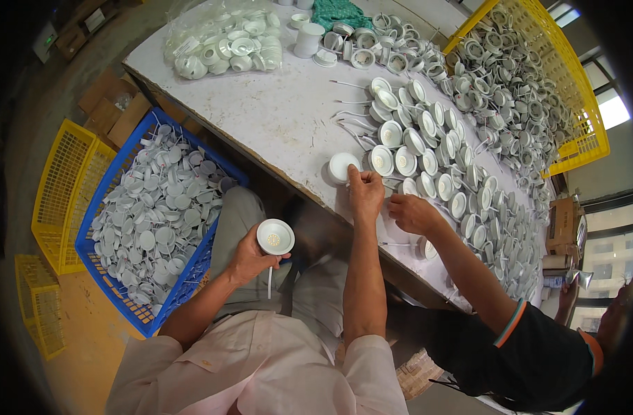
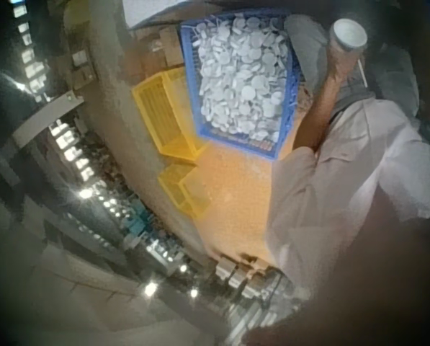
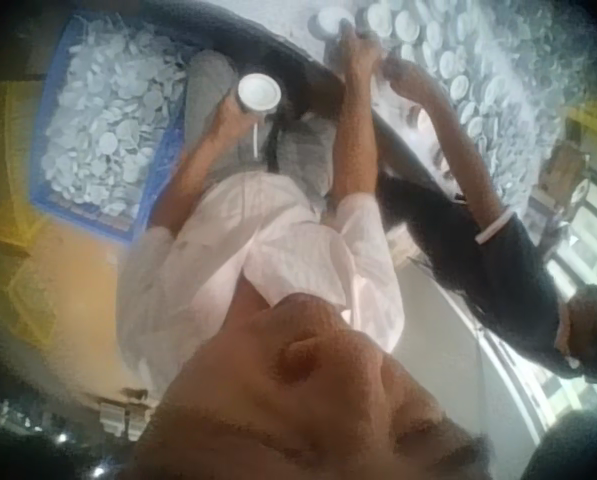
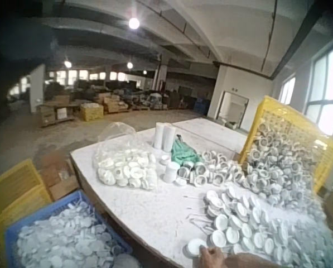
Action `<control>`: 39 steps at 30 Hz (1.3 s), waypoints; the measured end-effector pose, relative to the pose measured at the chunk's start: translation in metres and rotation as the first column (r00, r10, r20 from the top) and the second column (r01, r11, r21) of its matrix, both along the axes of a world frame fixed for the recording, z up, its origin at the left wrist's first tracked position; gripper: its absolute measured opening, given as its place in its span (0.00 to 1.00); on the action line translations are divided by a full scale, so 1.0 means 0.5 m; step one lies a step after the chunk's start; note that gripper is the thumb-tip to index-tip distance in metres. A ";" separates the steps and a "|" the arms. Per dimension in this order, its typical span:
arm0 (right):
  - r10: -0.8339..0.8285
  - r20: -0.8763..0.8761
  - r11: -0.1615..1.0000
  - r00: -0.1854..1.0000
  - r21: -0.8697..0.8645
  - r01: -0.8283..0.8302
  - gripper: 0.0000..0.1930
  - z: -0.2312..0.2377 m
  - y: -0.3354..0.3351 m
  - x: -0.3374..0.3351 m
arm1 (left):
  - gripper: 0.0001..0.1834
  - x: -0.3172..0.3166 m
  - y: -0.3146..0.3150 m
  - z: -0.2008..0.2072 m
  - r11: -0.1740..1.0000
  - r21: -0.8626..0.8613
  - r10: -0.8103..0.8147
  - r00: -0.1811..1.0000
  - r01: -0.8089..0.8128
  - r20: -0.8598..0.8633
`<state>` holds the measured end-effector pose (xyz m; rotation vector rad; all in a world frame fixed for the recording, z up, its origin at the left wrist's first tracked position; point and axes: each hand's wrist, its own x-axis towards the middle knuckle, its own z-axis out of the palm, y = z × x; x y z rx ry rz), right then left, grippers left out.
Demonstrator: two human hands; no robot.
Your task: The recorder is assembling small white circular light covers by placing a small white disc onto the base.
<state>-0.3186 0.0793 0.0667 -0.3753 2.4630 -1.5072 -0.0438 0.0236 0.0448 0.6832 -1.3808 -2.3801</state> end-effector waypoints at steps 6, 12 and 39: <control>0.060 0.312 0.946 0.948 -0.321 0.045 0.15 -0.002 0.014 -0.013 | 0.35 -0.003 -0.001 0.006 0.999 0.042 -0.011 1.000 0.010 0.023; 0.115 0.386 0.877 0.915 -0.471 0.089 0.10 0.012 0.046 0.014 | 0.35 -0.011 -0.001 0.024 0.995 0.095 -0.026 1.000 0.025 0.004; 0.446 -0.773 0.819 0.451 0.150 -0.554 0.26 0.047 0.190 0.243 | 0.29 -0.099 0.044 0.088 0.989 -0.120 -0.082 0.996 0.087 0.041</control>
